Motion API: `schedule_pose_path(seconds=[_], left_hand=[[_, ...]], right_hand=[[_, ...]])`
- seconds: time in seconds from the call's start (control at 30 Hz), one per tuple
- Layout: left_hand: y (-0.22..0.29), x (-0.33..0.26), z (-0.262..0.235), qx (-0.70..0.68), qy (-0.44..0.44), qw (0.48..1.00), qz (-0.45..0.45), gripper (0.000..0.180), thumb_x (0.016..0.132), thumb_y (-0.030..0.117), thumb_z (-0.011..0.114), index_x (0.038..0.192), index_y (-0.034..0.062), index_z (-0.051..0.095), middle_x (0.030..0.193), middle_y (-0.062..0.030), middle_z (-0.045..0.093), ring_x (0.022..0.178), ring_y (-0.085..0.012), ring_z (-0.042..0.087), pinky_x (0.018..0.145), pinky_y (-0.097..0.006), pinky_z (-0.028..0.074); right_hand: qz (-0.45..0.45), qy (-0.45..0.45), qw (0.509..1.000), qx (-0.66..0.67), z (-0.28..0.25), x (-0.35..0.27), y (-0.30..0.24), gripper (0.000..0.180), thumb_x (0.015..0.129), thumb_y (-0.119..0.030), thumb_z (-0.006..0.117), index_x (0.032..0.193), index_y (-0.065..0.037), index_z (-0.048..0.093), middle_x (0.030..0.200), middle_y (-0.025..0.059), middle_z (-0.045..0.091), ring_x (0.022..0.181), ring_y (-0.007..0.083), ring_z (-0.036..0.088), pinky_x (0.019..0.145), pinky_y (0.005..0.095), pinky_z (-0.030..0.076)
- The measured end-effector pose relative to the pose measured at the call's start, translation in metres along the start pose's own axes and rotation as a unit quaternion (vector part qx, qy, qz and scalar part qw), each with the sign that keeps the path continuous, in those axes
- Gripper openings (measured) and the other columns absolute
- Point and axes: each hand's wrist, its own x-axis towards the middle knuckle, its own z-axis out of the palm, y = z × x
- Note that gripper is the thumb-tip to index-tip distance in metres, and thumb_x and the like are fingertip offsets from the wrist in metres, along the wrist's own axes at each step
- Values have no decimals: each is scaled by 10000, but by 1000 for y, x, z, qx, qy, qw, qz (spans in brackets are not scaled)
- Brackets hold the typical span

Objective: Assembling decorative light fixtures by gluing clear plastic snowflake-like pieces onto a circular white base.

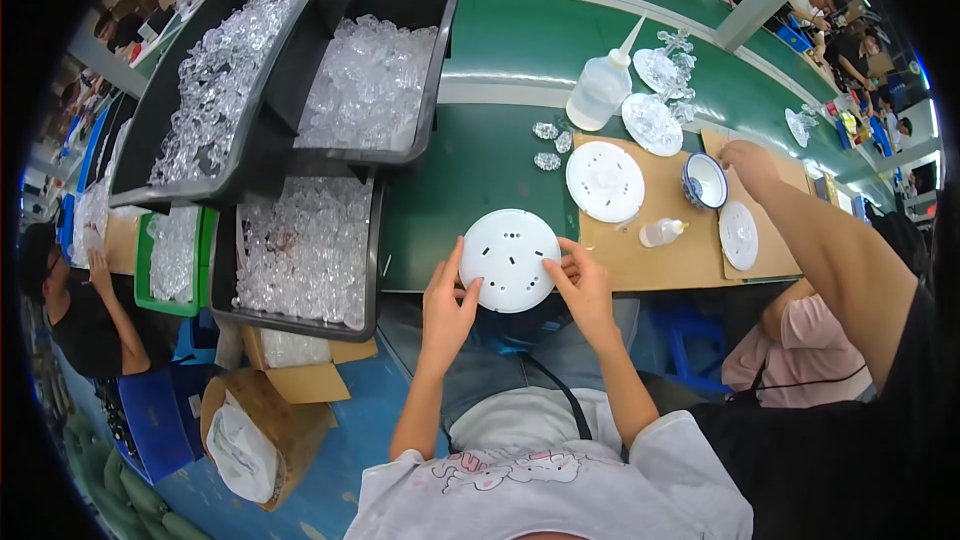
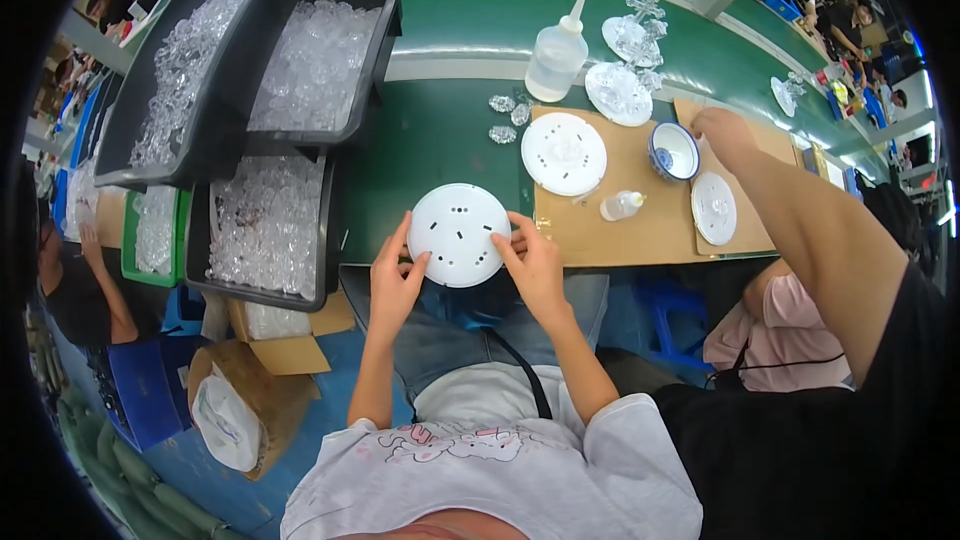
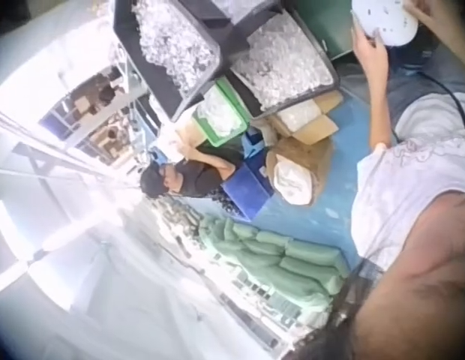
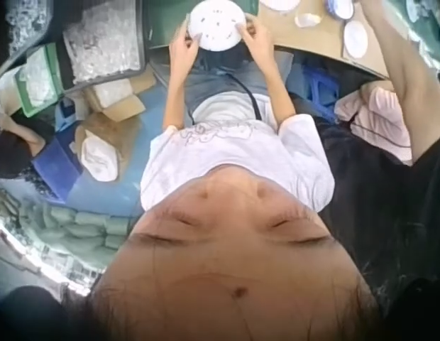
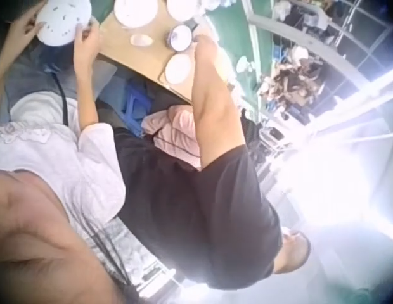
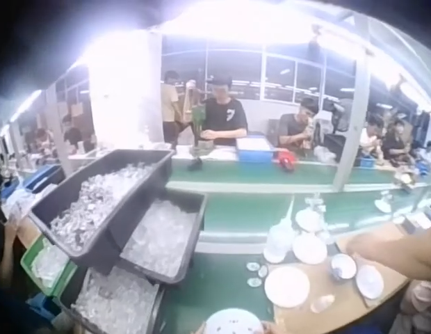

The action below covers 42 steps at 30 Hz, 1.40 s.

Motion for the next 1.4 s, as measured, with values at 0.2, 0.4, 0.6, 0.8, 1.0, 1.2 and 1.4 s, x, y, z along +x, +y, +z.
schedule_pose_path(seconds=[0.2, 0.4, 0.6, 0.8, 1.0, 1.2, 1.4], left_hand=[[-4, 18, 14, 112, 22, 992, 61, 592, 815, 45, 638, 1364, 12, 421, 1025, -142, 513, 835, -228, 546, 724, -290, 466], [-5, 25, 35, 226, 38, 968, 98, 567, 814, 155, 654, 1291, -69, 443, 1113, -197, 469, 969, -365, 447, 871, -417, 395], [-6, 13, 36, 256, 90, 959, 77, 543, 797, 153, 657, 1275, -30, 475, 1133, -169, 470, 979, -329, 461, 868, -397, 405], [8, -40, -22, 159, 210, 951, 163, 358, 787, 51, 663, 1142, 62, 621, 1077, -132, 532, 898, -283, 517, 784, -357, 453], [13, -119, -100, 107, 344, 927, 105, 245, 731, -54, 626, 952, 41, 677, 925, -93, 621, 787, -207, 593, 673, -291, 476], [-130, -126, -175, 183, 510, 837, -73, 186, 813, 11, 594, 997, 5, 624, 899, -145, 603, 783, -271, 583, 670, -319, 464], [-426, -153, -198, 269, 384, 806, -361, 283, 783, -6, 550, 1061, -1, 605, 1033, -209, 583, 956, -363, 572, 832, -410, 477]], right_hand=[[-34, 39, 998, -25, -2, 23, -2, 391, 833, -174, 685, 1153, 16, 568, 773, 67, 595, 636, 112, 573, 575, 247, 464], [-54, 58, 989, -125, -6, 33, 7, 346, 793, -158, 707, 1088, -5, 609, 823, 78, 571, 666, 154, 525, 617, 285, 443], [-75, 76, 981, -162, -9, 30, -2, 391, 755, -116, 725, 1118, -48, 595, 937, 86, 512, 757, 189, 508, 654, 291, 433], [-136, 80, 987, -32, -13, 5, 9, 265, 826, -41, 655, 1087, -22, 608, 876, 25, 515, 732, 68, 474, 600, 197, 390], [-195, 26, 980, 27, -8, -23, 4, 206, 870, -34, 613, 1068, 20, 605, 828, 7, 538, 676, 43, 443, 565, 170, 362], [-215, 29, 976, 16, -9, -30, -11, 186, 883, -34, 585, 1064, 10, 592, 975, 38, 565, 745, 63, 492, 622, 186, 378], [-193, 33, 979, -62, -8, -35, -2, 180, 912, -29, 538, 1084, 21, 558, 1029, 69, 576, 910, 132, 546, 797, 234, 431]])
